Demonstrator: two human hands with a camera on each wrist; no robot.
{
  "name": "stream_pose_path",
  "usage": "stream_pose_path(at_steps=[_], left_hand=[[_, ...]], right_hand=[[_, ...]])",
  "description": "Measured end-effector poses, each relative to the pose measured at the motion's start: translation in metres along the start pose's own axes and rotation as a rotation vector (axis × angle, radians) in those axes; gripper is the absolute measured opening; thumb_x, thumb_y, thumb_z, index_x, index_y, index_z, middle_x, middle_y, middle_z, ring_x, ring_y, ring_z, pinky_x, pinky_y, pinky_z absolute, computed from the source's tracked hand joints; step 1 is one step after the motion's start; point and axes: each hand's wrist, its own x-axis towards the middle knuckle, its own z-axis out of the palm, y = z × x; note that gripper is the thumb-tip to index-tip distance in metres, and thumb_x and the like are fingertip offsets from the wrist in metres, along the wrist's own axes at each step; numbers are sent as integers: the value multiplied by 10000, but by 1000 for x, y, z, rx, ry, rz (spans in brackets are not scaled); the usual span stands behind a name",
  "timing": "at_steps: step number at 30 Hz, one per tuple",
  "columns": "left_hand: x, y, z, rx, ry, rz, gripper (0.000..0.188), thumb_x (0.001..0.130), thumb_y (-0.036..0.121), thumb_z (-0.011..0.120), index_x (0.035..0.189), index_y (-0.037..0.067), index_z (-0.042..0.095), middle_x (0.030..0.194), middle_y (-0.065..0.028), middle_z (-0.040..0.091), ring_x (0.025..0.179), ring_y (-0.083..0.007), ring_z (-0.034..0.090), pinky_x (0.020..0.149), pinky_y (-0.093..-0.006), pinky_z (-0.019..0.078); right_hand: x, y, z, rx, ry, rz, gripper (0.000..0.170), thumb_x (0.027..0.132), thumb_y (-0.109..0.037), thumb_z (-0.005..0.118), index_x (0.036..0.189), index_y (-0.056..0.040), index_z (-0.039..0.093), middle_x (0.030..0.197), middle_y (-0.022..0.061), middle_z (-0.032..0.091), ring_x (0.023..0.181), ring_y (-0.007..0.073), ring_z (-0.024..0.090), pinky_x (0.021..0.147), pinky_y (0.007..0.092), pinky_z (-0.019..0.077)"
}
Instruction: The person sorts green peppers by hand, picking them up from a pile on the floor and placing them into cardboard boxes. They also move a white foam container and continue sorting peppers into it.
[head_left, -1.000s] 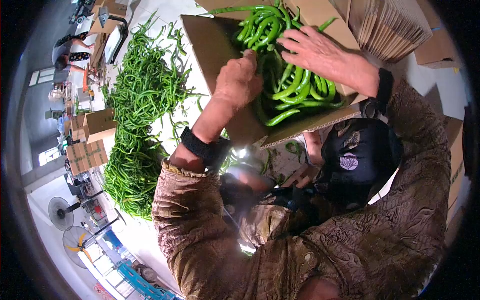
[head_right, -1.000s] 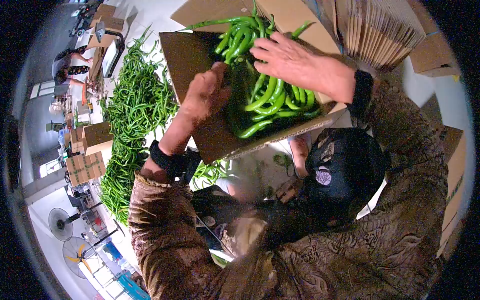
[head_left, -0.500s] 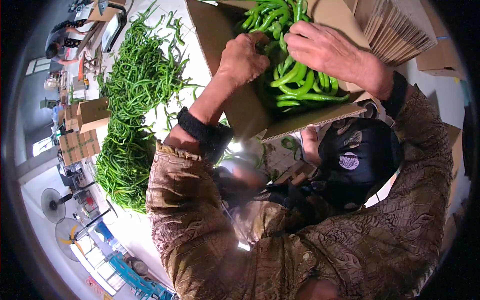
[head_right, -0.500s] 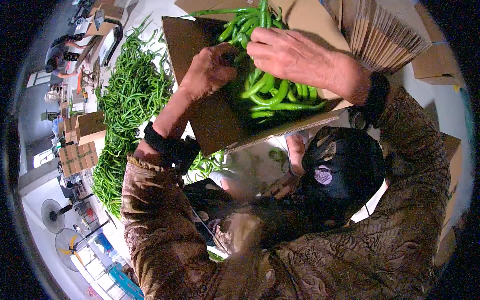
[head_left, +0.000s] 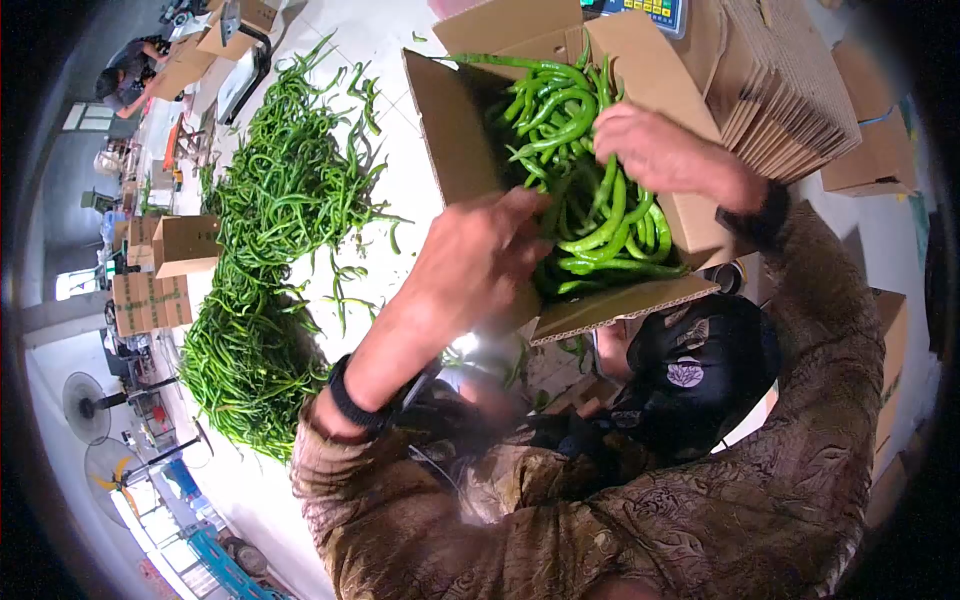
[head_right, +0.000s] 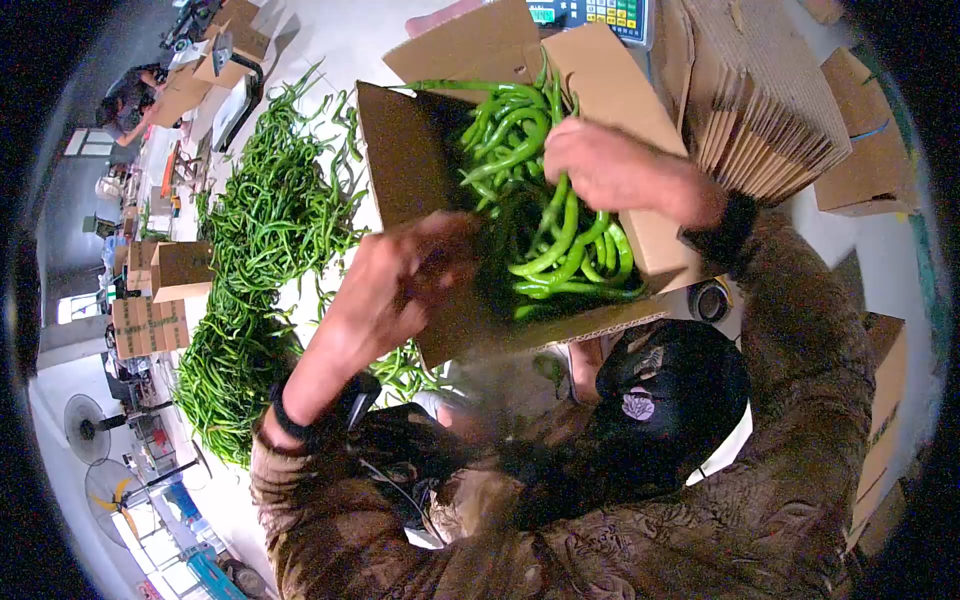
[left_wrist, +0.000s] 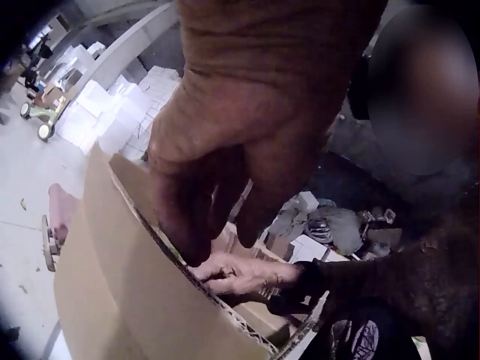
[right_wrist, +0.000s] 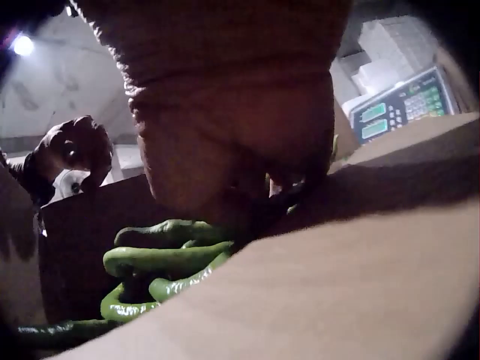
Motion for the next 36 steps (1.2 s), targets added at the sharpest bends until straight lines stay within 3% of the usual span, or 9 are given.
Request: stream_pose_path(at_steps=[7, 10, 16, 21, 25, 29, 31, 33, 36], left_hand=[[-100, 9, -64, -42, 106, -368, 365, 782, -34, 687, 1141, 1, 630, 929, -114, 681, 798, -174, 668, 689, -288, 548], [-137, 1, -88, -187, 225, -609, 377, 803, -29, 664, 1176, -7, 608, 936, -114, 680, 859, -168, 664, 736, -295, 544], [-210, -51, -104, -329, 319, -761, 338, 871, 54, 616, 1199, -15, 568, 990, -125, 672, 924, -175, 651, 799, -299, 526], [-288, -107, -84, -219, 354, -979, 386, 873, 144, 620, 1216, -23, 557, 989, -136, 676, 889, -193, 660, 761, -305, 536], [-335, -150, -48, -429, 604, -997, 387, 855, 164, 612, 1184, -34, 569, 941, -118, 675, 840, -171, 655, 711, -278, 525], [-370, -196, 25, -433, 500, -1041, 355, 843, 125, 645, 1147, -49, 590, 900, -86, 676, 807, -123, 620, 650, -245, 486], [-412, -234, 84, -459, 470, -993, 366, 853, 120, 633, 1177, -41, 575, 907, -93, 680, 824, -134, 641, 666, -267, 503], [-407, -219, 119, -939, 642, -1057, 328, 847, 127, 630, 1151, 4, 603, 888, -102, 693, 836, -179, 672, 696, -304, 519], [-413, -241, 175, -631, 565, -1064, 301, 838, 129, 634, 1118, 20, 618, 895, -115, 693, 848, -205, 674, 712, -323, 519]], right_hand=[[38, 12, -29, -171, -175, 124, 295, 707, 65, 474, 899, -59, 662, 892, 112, 636, 1031, 296, 560, 863, 400, 438], [80, 23, -51, -97, 88, 225, 282, 748, -9, 510, 994, -33, 648, 938, 225, 626, 878, 363, 607, 810, 454, 474], [140, 75, 18, -256, -241, 631, 301, 790, -124, 596, 1069, -23, 647, 1138, 225, 606, 1095, 388, 561, 939, 460, 455], [140, 63, -16, -68, 252, 176, 246, 778, -45, 584, 1017, -51, 643, 962, 204, 648, 952, 370, 622, 830, 428, 481], [140, -3, -62, -311, 249, -115, 401, 793, 52, 500, 1168, -71, 569, 1211, 164, 576, 1039, 341, 597, 896, 401, 482], [109, -75, -42, -310, -233, 9, 759, 821, -631, 556, 1417, -190, 394, 1517, 113, 271, 1364, 356, 294, 1123, 400, 233], [111, 19, -2, -677, 30, -269, 390, 849, 50, 462, 1206, -69, 562, 1227, 141, 563, 1129, 335, 550, 955, 354, 448], [112, -24, -16, -609, 16, -273, 381, 846, 58, 462, 1200, -50, 553, 1288, 150, 523, 1165, 330, 528, 973, 357, 446], [93, -116, -48, -441, -162, -122, 390, 914, 15, 436, 1298, 13, 506, 1295, 193, 534, 1211, 288, 530, 1020, 369, 427]])
